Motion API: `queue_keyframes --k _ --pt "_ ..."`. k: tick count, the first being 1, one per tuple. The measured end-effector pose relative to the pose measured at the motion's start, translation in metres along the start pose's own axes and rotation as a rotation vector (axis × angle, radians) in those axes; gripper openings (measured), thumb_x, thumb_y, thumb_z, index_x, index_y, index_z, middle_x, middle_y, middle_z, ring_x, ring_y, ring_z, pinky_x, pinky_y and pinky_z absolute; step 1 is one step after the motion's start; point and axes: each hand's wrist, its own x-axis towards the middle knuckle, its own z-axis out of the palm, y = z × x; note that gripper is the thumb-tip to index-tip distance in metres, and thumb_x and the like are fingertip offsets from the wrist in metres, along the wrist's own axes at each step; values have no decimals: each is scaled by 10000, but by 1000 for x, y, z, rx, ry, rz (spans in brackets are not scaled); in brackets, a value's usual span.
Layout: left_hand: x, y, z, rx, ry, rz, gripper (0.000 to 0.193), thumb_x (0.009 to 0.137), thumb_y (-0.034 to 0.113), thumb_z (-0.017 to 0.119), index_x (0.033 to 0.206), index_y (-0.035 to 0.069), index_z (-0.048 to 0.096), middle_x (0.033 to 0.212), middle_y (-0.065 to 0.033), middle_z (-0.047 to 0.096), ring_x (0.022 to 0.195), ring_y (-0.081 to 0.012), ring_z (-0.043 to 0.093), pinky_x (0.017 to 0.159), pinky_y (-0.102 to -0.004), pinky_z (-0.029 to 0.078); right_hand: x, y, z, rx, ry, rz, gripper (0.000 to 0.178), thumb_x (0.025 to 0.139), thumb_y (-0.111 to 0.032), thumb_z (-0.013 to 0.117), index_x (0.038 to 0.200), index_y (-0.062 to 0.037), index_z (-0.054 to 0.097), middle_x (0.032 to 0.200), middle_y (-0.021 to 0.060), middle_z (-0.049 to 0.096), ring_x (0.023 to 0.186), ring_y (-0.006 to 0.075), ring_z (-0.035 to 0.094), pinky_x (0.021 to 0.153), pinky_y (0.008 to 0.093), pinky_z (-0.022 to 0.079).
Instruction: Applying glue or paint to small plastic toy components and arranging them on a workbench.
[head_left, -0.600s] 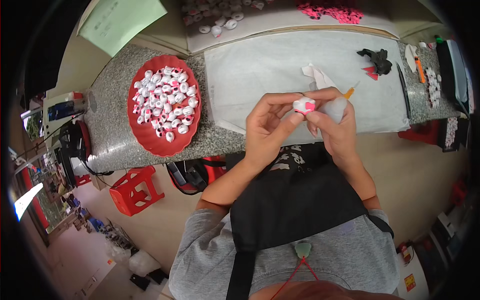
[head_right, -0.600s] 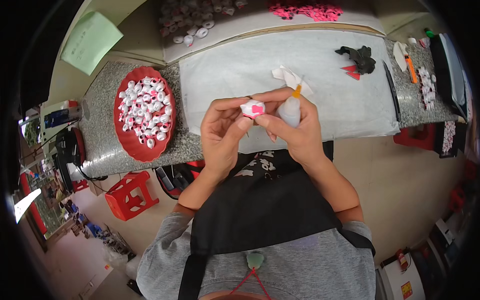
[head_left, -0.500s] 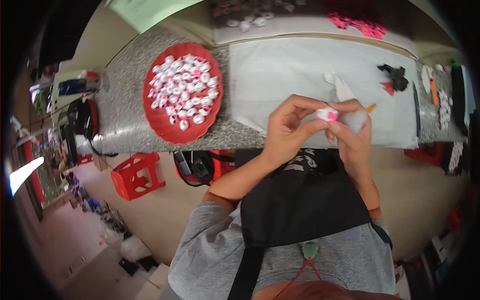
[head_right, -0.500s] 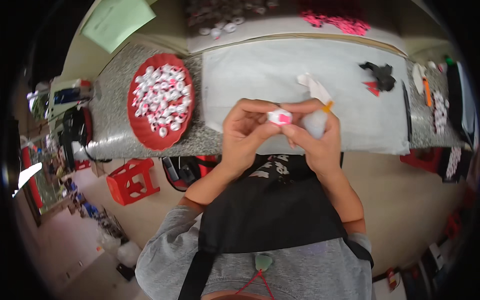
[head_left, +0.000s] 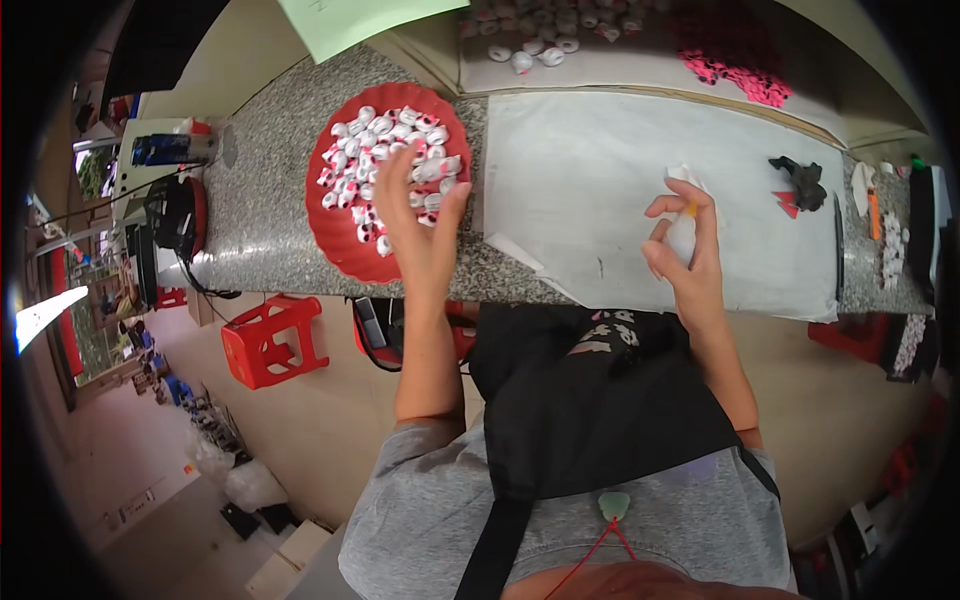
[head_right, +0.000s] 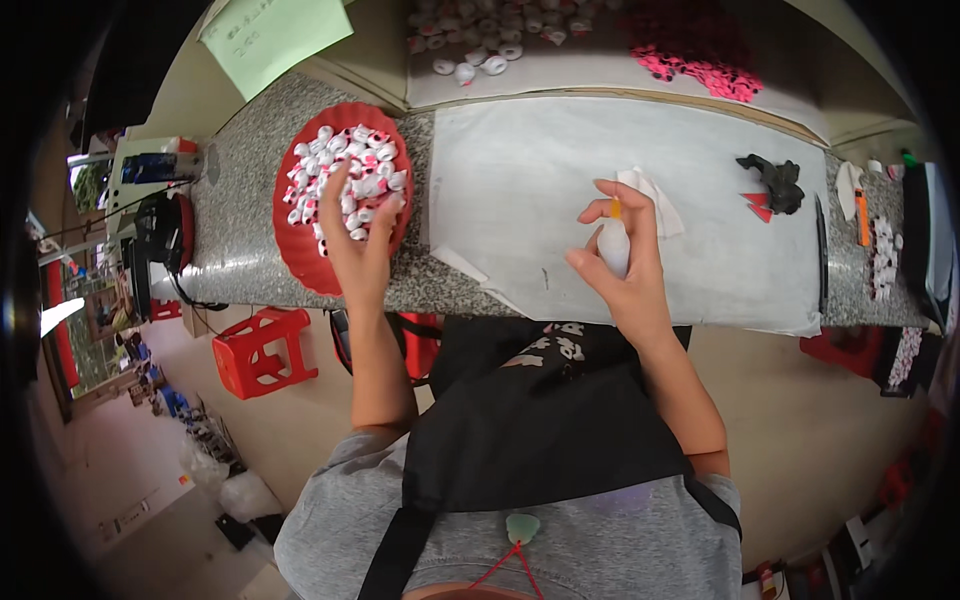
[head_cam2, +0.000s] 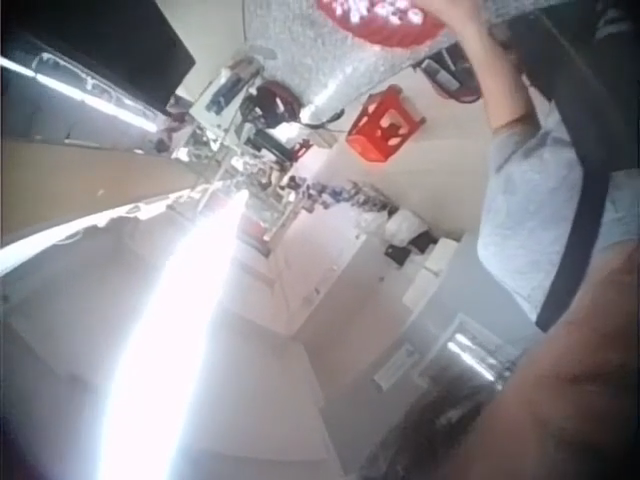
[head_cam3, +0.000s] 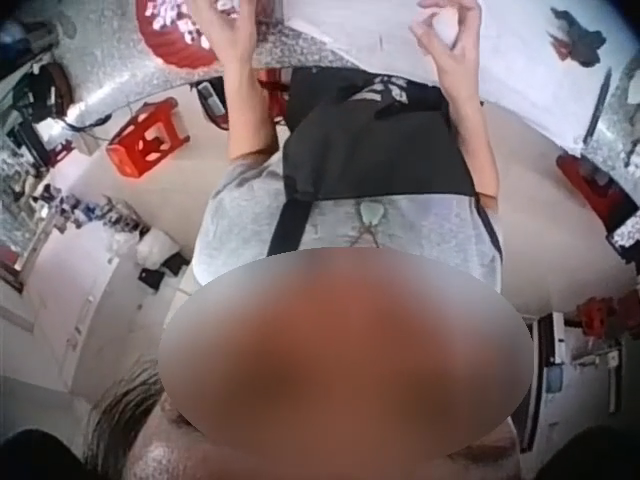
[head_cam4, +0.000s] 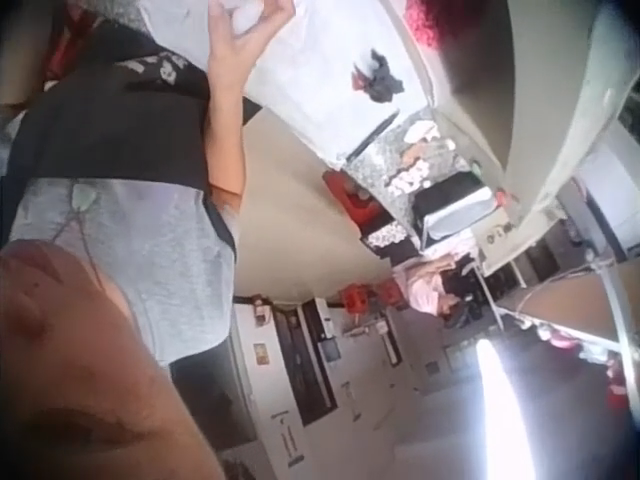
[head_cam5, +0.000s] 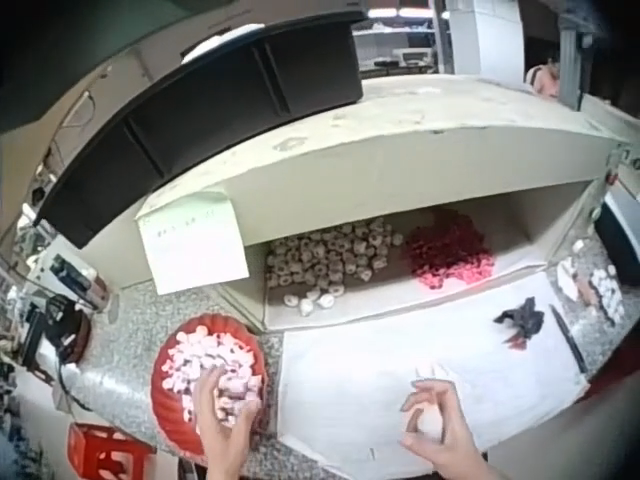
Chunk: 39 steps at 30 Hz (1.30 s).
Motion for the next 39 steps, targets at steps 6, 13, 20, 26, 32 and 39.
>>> queue_keyframes --k 6,13,20,26,32,39 --pt "56 38 81 -131 -215 287 277 688 64 558 963 57 522 945 -97 528 939 -261 446 807 -310 340 -8 -6 -27 121 59 -13 336 684 -44 444 1003 -13 342 956 99 377 677 134 437 475 222 393" --pt "123 51 210 109 -280 423 241 640 48 552 873 112 559 797 -81 552 734 -273 514 648 -363 412 -31 -17 -53 31 195 28 262 714 -56 447 965 -10 386 952 96 395 806 171 452 537 272 437" --pt "106 67 190 27 -103 495 160 626 63 590 780 91 558 760 -90 546 676 -227 508 618 -323 408 -37 -23 -71 -63 232 -23 339 721 -62 462 1040 27 389 961 101 398 810 182 461 554 272 436" --pt "35 93 105 -1097 -570 -310 250 712 19 548 955 45 499 852 -70 542 741 -89 483 607 -190 374 -29 -40 -59 108 286 -206 368 716 -63 491 1053 35 378 897 120 454 659 180 498 555 267 427" --pt "-6 91 62 -1570 -573 -563 222 744 35 515 961 24 467 973 -159 512 794 -190 526 720 -263 402 -15 -55 -35 398 339 -337 275 655 -55 594 863 -29 415 888 108 437 682 134 442 534 233 392" --pt "-19 93 46 -1547 -505 -422 246 721 -73 487 961 -33 447 979 -163 503 922 -198 499 802 -306 415 -23 -57 -16 -236 245 -787 308 680 -202 629 845 -70 404 807 59 400 598 119 376 534 216 351"
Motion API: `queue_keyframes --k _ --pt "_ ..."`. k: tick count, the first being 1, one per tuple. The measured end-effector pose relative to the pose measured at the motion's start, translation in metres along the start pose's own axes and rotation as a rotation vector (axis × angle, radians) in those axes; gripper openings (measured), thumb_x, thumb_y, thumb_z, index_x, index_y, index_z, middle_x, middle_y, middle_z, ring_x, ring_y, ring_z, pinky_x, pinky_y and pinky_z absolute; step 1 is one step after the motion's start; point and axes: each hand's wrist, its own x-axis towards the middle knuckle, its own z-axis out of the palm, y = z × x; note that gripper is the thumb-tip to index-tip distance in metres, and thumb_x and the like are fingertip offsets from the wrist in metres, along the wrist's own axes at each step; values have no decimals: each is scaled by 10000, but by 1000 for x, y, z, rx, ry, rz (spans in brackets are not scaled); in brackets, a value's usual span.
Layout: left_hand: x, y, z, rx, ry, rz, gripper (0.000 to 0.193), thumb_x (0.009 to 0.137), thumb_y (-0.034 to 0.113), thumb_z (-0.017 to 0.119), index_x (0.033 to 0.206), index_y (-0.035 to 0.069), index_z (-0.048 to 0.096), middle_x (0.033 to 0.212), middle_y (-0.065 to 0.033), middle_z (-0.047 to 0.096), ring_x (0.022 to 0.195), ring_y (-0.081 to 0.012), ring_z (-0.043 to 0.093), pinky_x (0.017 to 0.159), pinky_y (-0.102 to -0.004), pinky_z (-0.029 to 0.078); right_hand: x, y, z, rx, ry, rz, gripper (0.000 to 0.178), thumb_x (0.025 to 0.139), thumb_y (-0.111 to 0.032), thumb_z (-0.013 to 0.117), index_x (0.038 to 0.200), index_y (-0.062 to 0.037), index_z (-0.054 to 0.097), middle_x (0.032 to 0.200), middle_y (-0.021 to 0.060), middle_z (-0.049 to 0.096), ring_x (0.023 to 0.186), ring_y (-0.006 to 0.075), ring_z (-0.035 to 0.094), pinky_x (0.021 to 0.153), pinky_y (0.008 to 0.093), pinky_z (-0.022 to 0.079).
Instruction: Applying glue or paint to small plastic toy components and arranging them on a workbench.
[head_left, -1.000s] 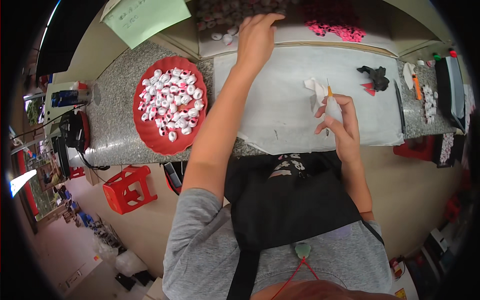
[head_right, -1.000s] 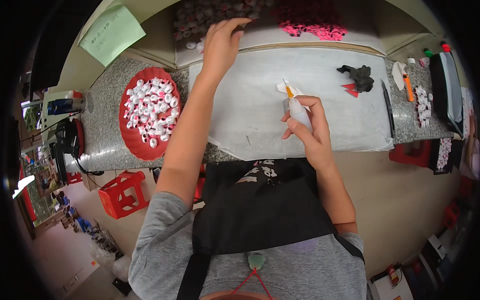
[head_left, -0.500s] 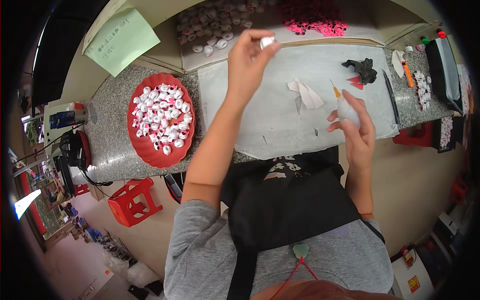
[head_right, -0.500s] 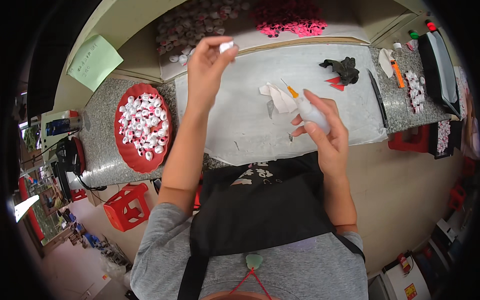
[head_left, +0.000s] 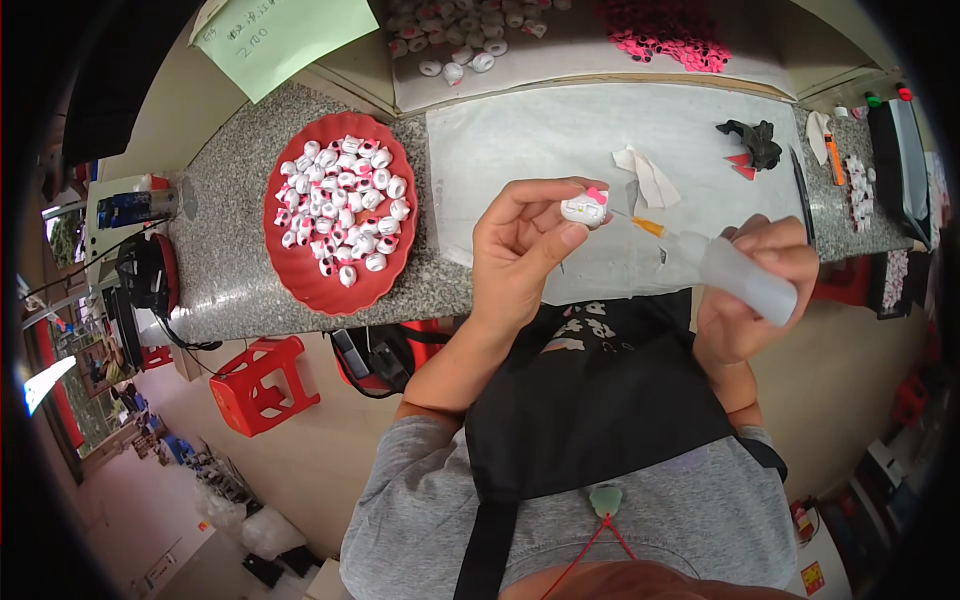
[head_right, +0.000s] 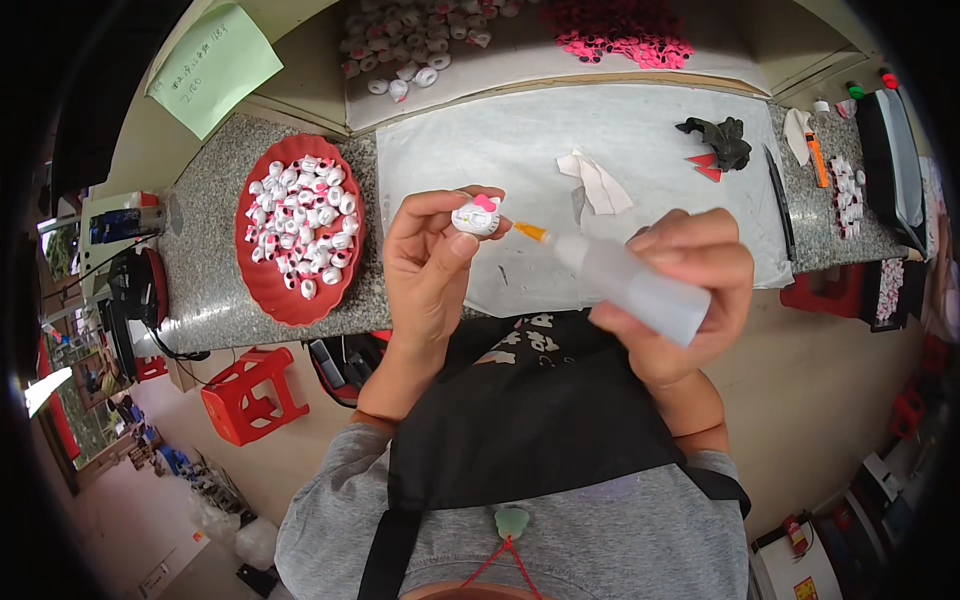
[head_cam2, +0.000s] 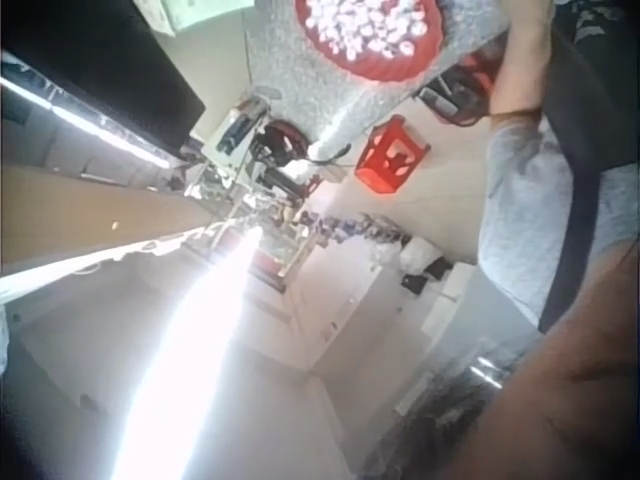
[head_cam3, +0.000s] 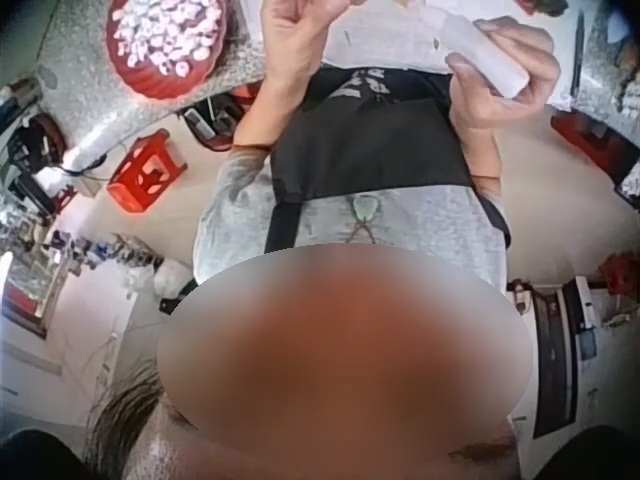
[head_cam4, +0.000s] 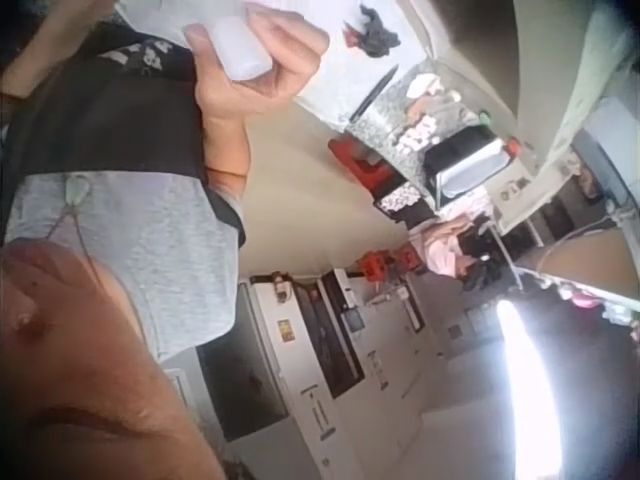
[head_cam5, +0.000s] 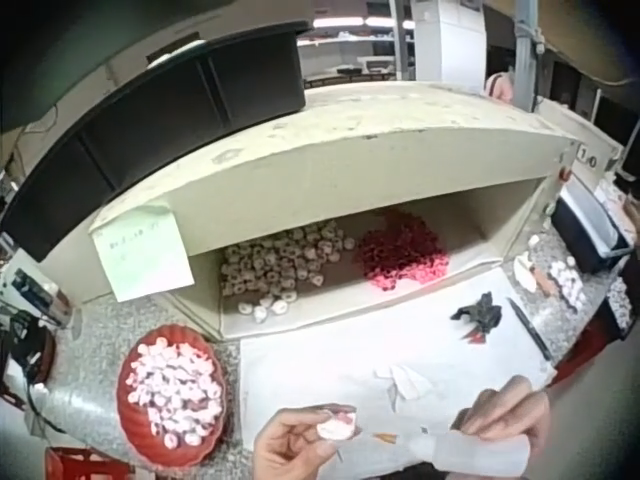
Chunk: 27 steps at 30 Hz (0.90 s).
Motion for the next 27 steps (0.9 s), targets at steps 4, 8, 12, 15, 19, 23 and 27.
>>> queue_keyframes --k 4,8,12,15,19,23,27 --pt "-1 -1 2 46 -13 48 294 704 -102 489 984 -35 428 1011 -168 486 954 -197 480 817 -291 399 -6 -9 -3 87 -76 -34 442 522 -89 746 848 -58 449 834 82 453 620 136 479 557 241 425" --pt "-2 1 6 -12 18 -21 345 705 -102 491 1027 -36 386 1032 -171 474 974 -193 468 829 -274 385 -4 -12 0 0 -157 -89 380 589 -108 702 833 -66 414 800 67 422 563 110 405 456 220 387" --pt "-2 -2 6 3 -5 -12 350 706 -99 494 1032 -39 381 1032 -176 473 975 -189 468 827 -269 388 -10 -8 -3 25 -135 -103 368 596 -89 693 840 -63 418 807 72 426 566 112 410 457 217 388" --pt "-2 -1 9 79 50 -38 349 695 -29 532 1018 -17 400 1017 -192 479 913 -209 501 818 -360 402 -5 -10 -2 23 -182 -112 371 594 -66 688 855 -58 423 816 79 429 567 116 414 454 212 386" --pt "-3 -2 10 76 47 -46 348 696 -33 530 1018 -19 400 1018 -193 478 918 -210 500 818 -356 402 -6 -7 -3 29 -205 -128 396 572 -33 693 865 -50 426 815 85 434 564 121 416 455 216 387" --pt "-3 -3 10 78 35 -46 345 697 -39 526 1018 -22 401 1018 -192 478 924 -210 497 822 -359 401 -7 -9 -5 29 -234 -132 402 567 -16 691 869 -46 428 816 91 436 566 123 418 469 216 389" --pt "-4 -4 9 84 38 -47 345 698 -41 523 1020 -25 401 1018 -191 478 932 -209 492 826 -363 400 -7 -11 -6 10 -247 -126 392 577 -14 683 872 -43 427 822 91 431 577 124 421 468 215 387"
